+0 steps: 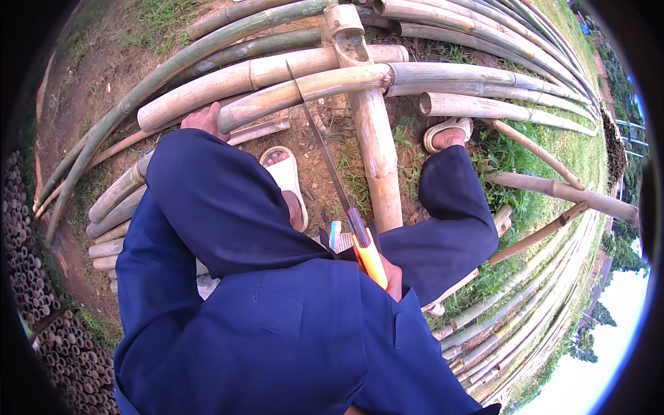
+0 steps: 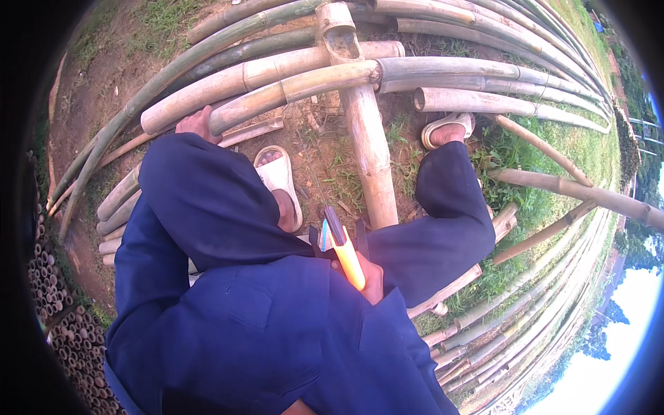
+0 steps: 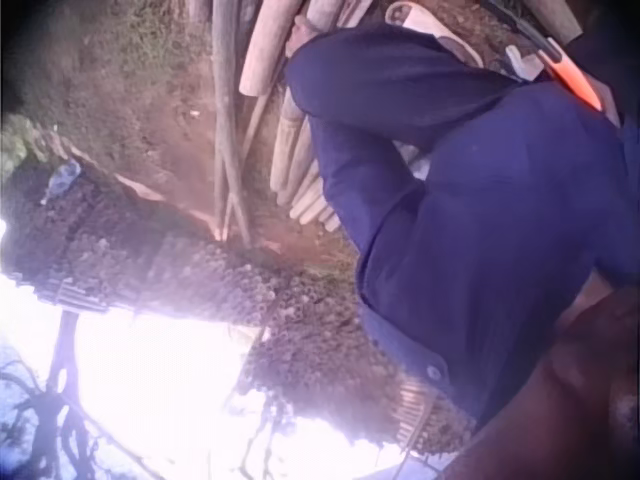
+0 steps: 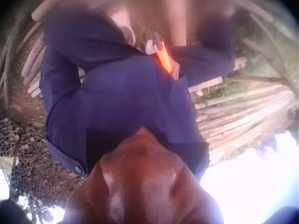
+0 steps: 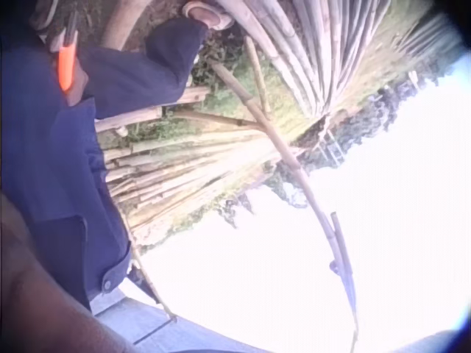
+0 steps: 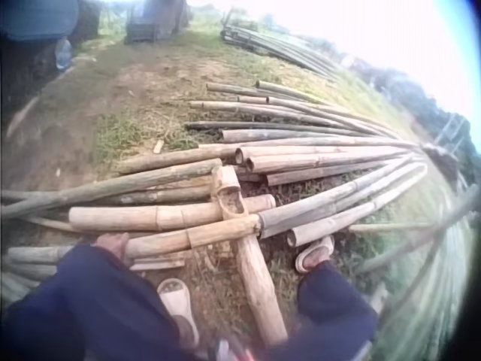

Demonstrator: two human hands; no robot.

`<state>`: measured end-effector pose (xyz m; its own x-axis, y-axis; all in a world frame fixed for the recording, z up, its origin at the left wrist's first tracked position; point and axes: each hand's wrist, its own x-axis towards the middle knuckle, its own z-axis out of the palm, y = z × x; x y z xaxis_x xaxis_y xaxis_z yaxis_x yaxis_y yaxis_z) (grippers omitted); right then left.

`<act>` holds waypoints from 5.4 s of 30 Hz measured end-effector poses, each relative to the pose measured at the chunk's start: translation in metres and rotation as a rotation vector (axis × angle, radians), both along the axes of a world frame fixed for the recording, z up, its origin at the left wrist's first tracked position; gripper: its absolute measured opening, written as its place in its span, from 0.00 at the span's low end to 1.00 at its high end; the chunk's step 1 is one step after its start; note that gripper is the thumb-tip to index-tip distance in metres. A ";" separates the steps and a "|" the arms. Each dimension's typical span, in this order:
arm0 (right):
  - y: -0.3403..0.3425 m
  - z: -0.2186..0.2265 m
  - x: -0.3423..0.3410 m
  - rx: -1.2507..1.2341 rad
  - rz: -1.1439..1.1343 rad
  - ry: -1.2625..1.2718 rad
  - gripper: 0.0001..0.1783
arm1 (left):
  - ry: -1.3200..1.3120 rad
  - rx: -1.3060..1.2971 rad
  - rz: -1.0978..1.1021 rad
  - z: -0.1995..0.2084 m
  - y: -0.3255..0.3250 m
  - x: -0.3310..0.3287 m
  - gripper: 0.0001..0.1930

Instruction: The person uses a hand saw to cut bamboo poles resting on a wooden support. They repeatedly position each pole, saw through it, and move the cut pieces aside.

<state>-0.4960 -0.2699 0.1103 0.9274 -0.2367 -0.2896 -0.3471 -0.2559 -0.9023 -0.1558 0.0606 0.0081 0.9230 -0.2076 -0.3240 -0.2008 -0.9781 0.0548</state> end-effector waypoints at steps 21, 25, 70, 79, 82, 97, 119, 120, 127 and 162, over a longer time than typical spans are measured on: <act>0.007 -0.052 0.109 -0.114 0.104 -0.123 0.08 | -0.023 -0.055 -0.017 -0.003 -0.007 0.004 0.35; 0.031 -0.069 0.184 -0.094 0.049 -0.187 0.07 | -0.057 -0.083 -0.058 0.000 -0.012 0.011 0.35; 0.016 -0.065 0.115 -0.111 0.085 -0.128 0.07 | -0.064 -0.105 -0.045 -0.011 -0.001 0.004 0.32; -0.004 -0.032 0.050 0.027 0.150 0.098 0.13 | -0.006 -0.096 0.010 -0.026 0.011 -0.002 0.33; -0.003 0.006 0.017 -0.115 0.052 0.139 0.14 | 0.015 -0.129 0.001 -0.023 0.004 0.002 0.33; 0.002 -0.022 0.011 0.057 -0.021 0.175 0.13 | 0.032 -0.182 0.007 -0.027 0.009 0.002 0.32; -0.031 -0.027 0.084 -0.352 0.202 -0.372 0.16 | -0.054 -0.137 -0.043 -0.062 0.100 -0.021 0.34; -0.038 -0.029 0.083 -0.332 0.172 -0.398 0.15 | -0.009 -0.094 -0.038 -0.041 0.109 -0.030 0.35; -0.068 -0.017 0.074 -0.210 -0.020 -0.195 0.30 | 0.147 0.101 -0.005 -0.017 0.197 -0.082 0.41; -0.196 0.082 -0.103 -0.712 -0.823 -0.395 0.25 | -0.046 -0.179 -0.291 0.110 -0.230 0.105 0.39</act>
<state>-0.5985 -0.4654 0.1920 0.4127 -0.8043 0.4275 -0.3707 -0.5770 -0.7278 -0.0513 -0.1691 0.1178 0.8293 -0.5146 -0.2178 -0.4766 -0.8548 0.2052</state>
